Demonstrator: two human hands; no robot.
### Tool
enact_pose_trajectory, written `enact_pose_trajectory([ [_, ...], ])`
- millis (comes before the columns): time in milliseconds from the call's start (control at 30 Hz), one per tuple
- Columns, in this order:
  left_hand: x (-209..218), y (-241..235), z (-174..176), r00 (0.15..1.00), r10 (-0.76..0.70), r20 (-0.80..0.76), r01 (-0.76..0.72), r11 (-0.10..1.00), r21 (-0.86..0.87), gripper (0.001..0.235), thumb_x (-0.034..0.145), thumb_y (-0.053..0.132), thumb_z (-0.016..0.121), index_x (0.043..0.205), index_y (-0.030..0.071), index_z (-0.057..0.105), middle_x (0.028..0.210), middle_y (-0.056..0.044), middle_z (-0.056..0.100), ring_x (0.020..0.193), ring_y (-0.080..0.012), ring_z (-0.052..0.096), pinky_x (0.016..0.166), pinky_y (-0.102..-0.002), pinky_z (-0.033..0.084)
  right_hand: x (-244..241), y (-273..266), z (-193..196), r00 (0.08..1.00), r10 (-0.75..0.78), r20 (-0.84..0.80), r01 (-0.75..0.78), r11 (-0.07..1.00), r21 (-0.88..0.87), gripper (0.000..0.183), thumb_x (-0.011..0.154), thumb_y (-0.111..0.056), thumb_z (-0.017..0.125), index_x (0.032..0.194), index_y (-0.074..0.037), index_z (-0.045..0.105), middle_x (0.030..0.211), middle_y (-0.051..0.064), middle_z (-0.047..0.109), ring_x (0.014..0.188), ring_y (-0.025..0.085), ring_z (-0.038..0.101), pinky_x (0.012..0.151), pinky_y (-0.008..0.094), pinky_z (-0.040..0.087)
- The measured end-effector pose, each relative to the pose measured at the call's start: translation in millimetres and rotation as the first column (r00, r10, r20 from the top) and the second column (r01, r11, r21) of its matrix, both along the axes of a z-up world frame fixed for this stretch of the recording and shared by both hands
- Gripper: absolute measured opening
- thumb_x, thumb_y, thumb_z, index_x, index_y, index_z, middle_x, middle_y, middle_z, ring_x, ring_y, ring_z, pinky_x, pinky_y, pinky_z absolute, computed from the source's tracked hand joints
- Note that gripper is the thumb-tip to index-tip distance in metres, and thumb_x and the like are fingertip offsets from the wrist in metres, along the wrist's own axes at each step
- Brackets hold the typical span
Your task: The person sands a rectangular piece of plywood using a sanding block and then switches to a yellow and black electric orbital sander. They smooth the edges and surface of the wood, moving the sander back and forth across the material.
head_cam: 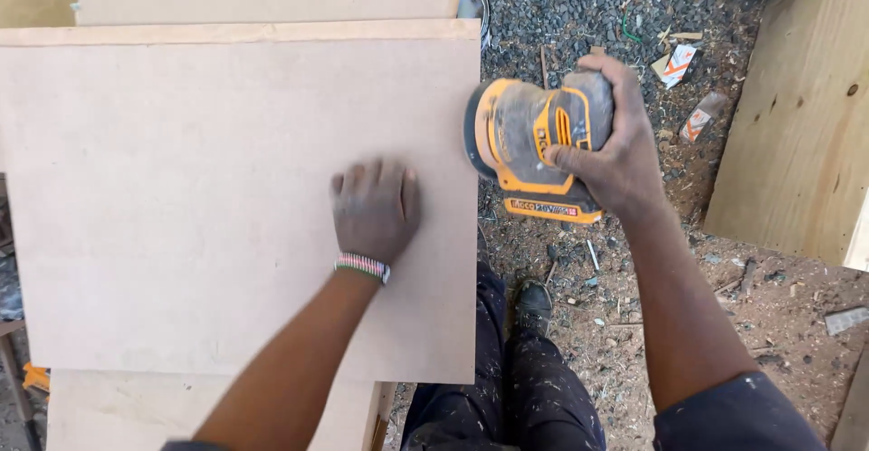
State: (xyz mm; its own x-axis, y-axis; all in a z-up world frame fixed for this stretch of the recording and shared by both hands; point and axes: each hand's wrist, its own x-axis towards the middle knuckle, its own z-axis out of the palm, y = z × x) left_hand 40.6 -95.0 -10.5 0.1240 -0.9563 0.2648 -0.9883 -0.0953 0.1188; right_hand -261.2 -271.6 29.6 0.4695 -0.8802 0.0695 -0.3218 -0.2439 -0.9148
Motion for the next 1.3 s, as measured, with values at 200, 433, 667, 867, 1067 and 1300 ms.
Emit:
enact_pose_trajectory([
  [200,33.8,-144.7,-14.3,0.993,-0.091,-0.077,0.085,0.994,-0.074,0.032,0.117,0.029,0.061,0.136,0.004,0.069,0.139,-0.02,0.065,0.124,-0.045,0.06,0.112,-0.058,0.048,-8.7,76.4,34.7,0.988,0.007,-0.153,-0.001,0.999,0.041,0.099,0.087,-0.053,0.088,0.165,-0.003,0.053,0.164,0.024,0.063,0.152,0.041,0.066,0.126,0.054,0.055],
  [433,37.3,-168.8,-29.6,0.959,-0.058,-0.279,0.049,0.998,-0.04,0.031,0.121,0.03,0.055,0.131,0.006,0.072,0.139,-0.017,0.068,0.136,-0.0407,0.064,0.122,-0.056,0.047,-37.3,163.3,26.6,0.974,-0.109,-0.199,0.144,0.975,0.167,0.097,0.081,-0.044,0.094,0.163,-0.009,0.055,0.152,0.018,0.065,0.141,0.033,0.066,0.121,0.048,0.055],
  [667,16.2,-139.3,-13.2,0.942,-0.048,-0.332,0.064,0.997,0.036,0.033,0.119,0.023,0.057,0.142,0.006,0.073,0.14,-0.017,0.071,0.144,-0.0409,0.062,0.126,-0.057,0.046,-9.2,47.6,5.4,0.969,-0.154,-0.194,0.182,0.974,0.138,0.107,0.086,-0.067,0.083,0.169,-0.007,0.05,0.161,0.022,0.057,0.139,0.036,0.065,0.113,0.051,0.06],
  [867,17.4,-137.3,-12.9,0.961,-0.04,-0.272,0.062,0.995,0.073,0.035,0.122,0.03,0.056,0.142,0.006,0.071,0.144,-0.021,0.069,0.144,-0.0438,0.061,0.126,-0.058,0.046,28.7,-71.4,-7.7,0.978,-0.138,0.156,0.122,0.987,0.108,0.086,0.09,-0.036,0.085,0.163,-0.012,0.047,0.147,0.011,0.053,0.122,0.022,0.06,0.101,0.038,0.058],
  [1067,12.3,-137.1,-7.0,0.965,-0.043,-0.257,0.066,0.994,0.084,0.038,0.124,0.032,0.053,0.146,0.005,0.07,0.147,-0.019,0.07,0.149,-0.0425,0.061,0.126,-0.057,0.046,6.3,-10.9,-6.7,0.985,-0.139,0.106,0.13,0.988,0.087,0.102,0.093,-0.071,0.078,0.166,-0.007,0.048,0.164,0.016,0.052,0.144,0.032,0.058,0.124,0.048,0.052],
  [1300,0.8,-124.9,-13.3,0.963,-0.037,-0.267,0.074,0.989,0.13,0.04,0.127,0.034,0.058,0.154,0.005,0.065,0.15,-0.018,0.061,0.157,-0.0458,0.056,0.135,-0.061,0.039,-47.1,213.4,-18.7,0.841,-0.541,0.006,0.229,0.366,0.902,0.136,0.059,-0.038,0.108,0.177,-0.014,0.047,0.128,0.026,0.078,0.108,0.039,0.086,0.093,0.059,0.078],
])
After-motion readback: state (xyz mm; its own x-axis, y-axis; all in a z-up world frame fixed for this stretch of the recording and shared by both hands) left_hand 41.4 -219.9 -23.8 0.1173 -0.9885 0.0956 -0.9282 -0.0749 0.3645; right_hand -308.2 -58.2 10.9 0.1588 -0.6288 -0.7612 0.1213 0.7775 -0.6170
